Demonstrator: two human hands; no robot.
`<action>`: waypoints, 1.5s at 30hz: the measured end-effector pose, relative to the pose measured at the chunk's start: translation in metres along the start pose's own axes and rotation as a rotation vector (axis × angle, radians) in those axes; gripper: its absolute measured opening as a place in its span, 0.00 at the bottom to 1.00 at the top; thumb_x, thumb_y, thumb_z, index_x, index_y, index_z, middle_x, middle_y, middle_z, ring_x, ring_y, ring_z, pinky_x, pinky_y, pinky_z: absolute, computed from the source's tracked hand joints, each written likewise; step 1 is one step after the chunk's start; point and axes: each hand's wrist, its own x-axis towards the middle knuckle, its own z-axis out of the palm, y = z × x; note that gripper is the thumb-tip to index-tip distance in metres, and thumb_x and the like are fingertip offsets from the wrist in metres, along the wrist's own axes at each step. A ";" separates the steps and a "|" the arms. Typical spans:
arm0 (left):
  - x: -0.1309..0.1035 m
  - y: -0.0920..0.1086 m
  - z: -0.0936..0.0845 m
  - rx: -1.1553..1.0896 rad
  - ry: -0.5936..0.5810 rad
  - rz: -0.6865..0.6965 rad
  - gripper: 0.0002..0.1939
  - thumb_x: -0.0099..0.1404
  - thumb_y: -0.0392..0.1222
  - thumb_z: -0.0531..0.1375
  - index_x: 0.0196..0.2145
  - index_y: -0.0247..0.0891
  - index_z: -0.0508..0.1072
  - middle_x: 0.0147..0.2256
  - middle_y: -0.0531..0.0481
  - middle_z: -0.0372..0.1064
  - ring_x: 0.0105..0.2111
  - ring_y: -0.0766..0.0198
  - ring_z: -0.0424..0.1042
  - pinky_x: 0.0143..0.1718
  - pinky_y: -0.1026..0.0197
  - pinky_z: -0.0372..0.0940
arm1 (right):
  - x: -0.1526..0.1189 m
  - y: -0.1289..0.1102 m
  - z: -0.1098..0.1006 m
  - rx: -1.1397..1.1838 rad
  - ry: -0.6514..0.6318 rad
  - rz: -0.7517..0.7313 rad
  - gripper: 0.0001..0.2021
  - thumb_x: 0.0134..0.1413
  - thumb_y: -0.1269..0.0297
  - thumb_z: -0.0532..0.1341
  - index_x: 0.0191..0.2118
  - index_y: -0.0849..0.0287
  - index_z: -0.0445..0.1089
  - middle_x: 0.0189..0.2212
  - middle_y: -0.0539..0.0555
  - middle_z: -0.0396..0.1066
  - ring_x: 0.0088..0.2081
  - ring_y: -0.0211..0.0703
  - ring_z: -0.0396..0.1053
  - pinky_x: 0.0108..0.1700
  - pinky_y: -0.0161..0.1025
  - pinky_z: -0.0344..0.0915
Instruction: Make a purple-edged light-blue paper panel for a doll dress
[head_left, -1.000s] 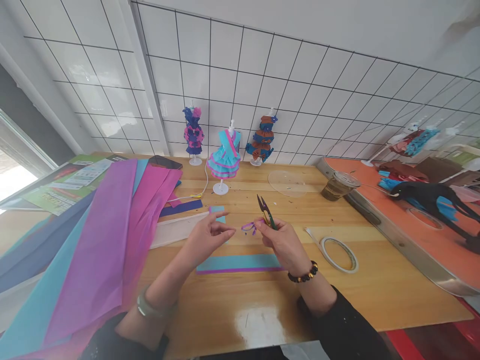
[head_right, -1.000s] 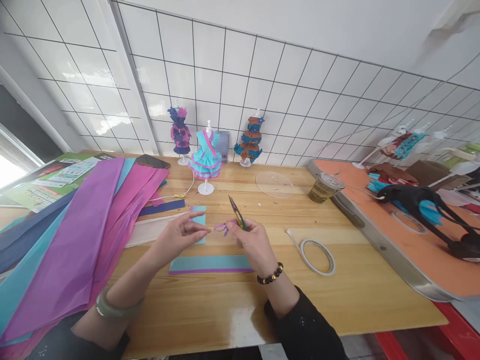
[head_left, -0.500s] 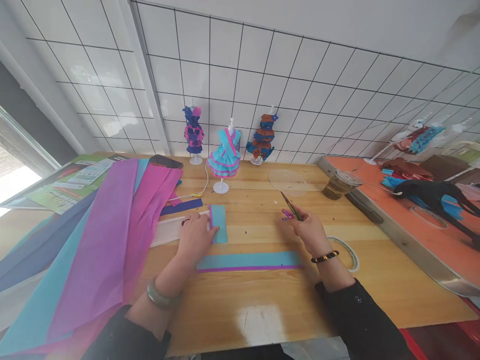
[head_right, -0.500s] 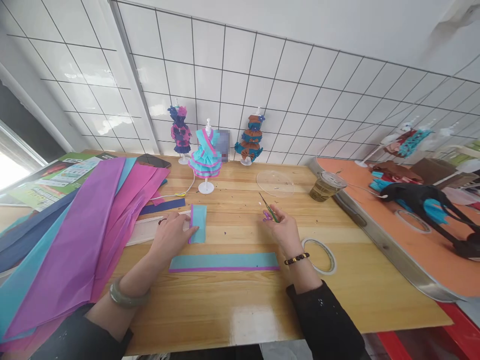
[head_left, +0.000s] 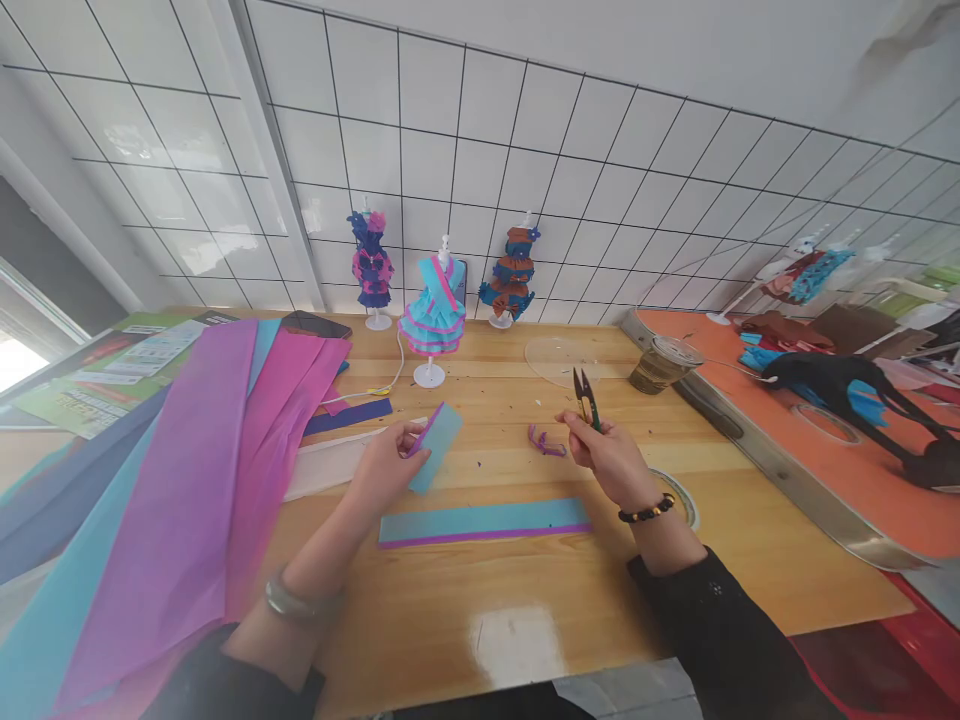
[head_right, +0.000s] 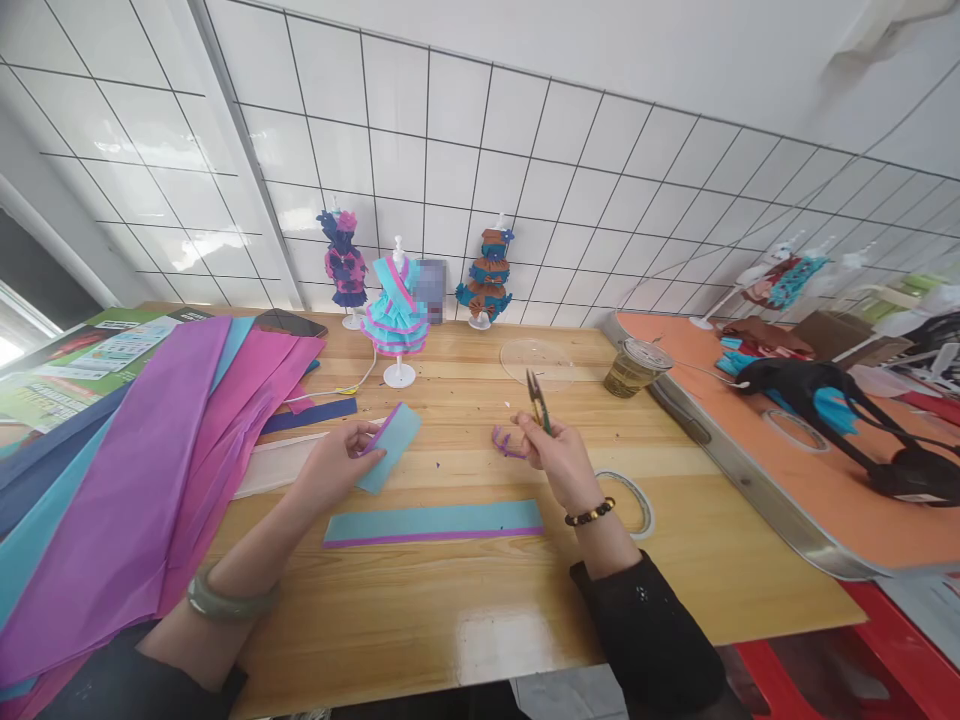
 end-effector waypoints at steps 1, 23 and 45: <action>0.000 0.001 -0.002 -0.051 -0.022 0.000 0.18 0.53 0.44 0.58 0.41 0.36 0.68 0.32 0.48 0.73 0.31 0.61 0.71 0.32 0.61 0.63 | -0.005 0.001 0.005 -0.030 -0.030 -0.013 0.18 0.43 0.48 0.61 0.28 0.61 0.70 0.16 0.47 0.62 0.17 0.30 0.48 0.19 0.33 0.44; -0.027 0.023 -0.023 -0.144 -0.756 -0.117 0.17 0.53 0.54 0.58 0.30 0.37 0.72 0.20 0.56 0.60 0.17 0.71 0.60 0.12 0.70 0.54 | -0.071 0.002 0.057 -0.058 -0.241 -0.015 0.13 0.42 0.57 0.64 0.23 0.58 0.61 0.28 0.50 0.68 0.30 0.38 0.63 0.35 0.35 0.59; -0.018 0.008 -0.013 0.240 -0.357 0.039 0.16 0.50 0.42 0.57 0.38 0.44 0.74 0.42 0.50 0.72 0.44 0.54 0.69 0.43 0.57 0.63 | -0.077 0.018 0.040 -0.404 -0.106 -0.073 0.08 0.49 0.59 0.58 0.29 0.58 0.67 0.24 0.49 0.66 0.28 0.40 0.62 0.32 0.36 0.59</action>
